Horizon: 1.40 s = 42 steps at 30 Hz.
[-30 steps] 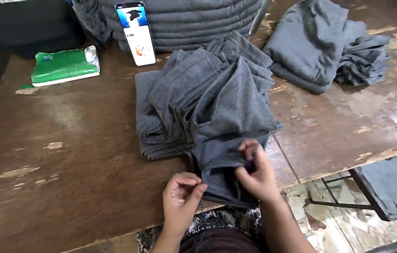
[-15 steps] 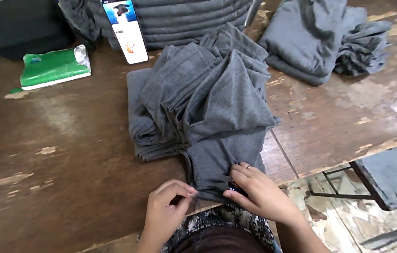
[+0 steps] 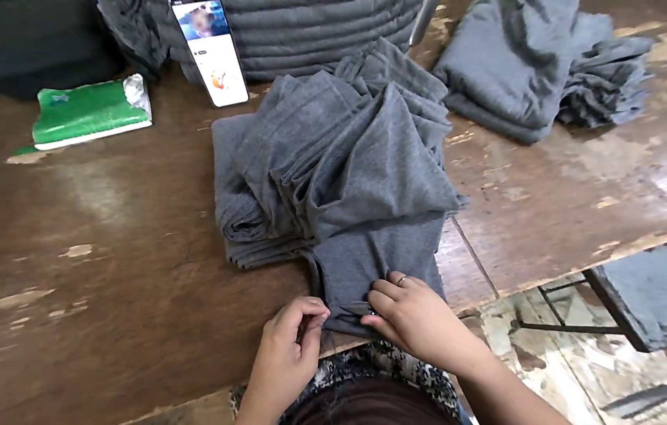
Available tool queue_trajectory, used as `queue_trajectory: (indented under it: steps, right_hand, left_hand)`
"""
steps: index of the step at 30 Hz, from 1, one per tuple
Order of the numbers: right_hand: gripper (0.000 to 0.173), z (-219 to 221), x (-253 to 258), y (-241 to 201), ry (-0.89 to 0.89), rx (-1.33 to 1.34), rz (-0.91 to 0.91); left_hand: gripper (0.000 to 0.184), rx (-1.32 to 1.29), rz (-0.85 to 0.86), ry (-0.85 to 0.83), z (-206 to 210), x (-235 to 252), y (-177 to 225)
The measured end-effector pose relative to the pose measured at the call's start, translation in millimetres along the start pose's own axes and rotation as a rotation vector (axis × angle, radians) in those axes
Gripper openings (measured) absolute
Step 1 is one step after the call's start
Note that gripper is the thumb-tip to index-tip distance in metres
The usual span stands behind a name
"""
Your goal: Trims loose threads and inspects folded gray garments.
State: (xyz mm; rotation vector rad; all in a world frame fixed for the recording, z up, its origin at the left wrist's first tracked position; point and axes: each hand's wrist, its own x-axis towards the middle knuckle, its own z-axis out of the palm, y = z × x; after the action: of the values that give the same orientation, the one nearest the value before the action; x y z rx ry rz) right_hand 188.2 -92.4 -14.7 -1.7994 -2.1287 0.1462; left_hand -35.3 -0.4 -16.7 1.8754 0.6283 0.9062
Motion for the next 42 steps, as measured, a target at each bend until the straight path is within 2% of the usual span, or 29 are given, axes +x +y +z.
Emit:
queue_trajectory:
  steps: [15,21,23,26,27,28,29,32,33,35,37,40,42]
  right_hand:
    - [0.059,-1,2,-3,-0.003,-0.014,0.031]
    - [0.059,-4,6,-3,-0.037,0.073,0.041]
    - [0.058,-2,5,0,-0.030,0.109,0.035]
    - [0.056,-8,0,12,-0.007,0.283,0.042]
    - [0.052,-11,-4,16,0.010,0.375,0.054]
    - [0.049,-13,-7,20,0.034,0.467,0.065]
    - [0.045,-15,-11,23,0.075,0.554,0.065]
    - [0.038,-17,-16,24,0.252,0.800,0.027]
    - [0.039,-18,-16,22,0.303,0.846,0.021]
    - [0.039,-21,-13,15,0.371,0.860,-0.002]
    - [0.034,-24,-11,11,0.389,0.785,-0.016]
    - [0.023,-36,-14,18,0.381,0.579,0.049]
    - [0.029,-53,-20,33,0.431,0.377,0.147]
  left_hand:
    - [0.006,-0.061,0.004,-0.005,-6,-4,0]
    - [0.006,-0.067,-0.007,-0.051,-7,-4,5]
    - [0.007,-0.101,-0.006,-0.186,-17,-6,5]
    - [0.029,-0.179,0.007,-0.680,-46,-6,11]
    - [0.036,-0.194,0.016,-0.782,-54,-4,13]
    - [0.040,-0.187,0.027,-0.781,-58,-3,16]
    - [0.041,-0.164,0.034,-0.693,-59,-2,20]
    - [0.037,0.046,0.052,-0.268,-39,6,28]
    - [0.041,0.178,0.037,-0.165,-25,9,29]
    - [0.063,0.454,-0.011,-0.105,5,20,28]
    - [0.063,0.563,-0.033,-0.073,27,31,23]
    - [0.049,0.400,-0.063,0.054,23,45,22]
    - [0.044,0.140,-0.094,0.063,8,52,31]
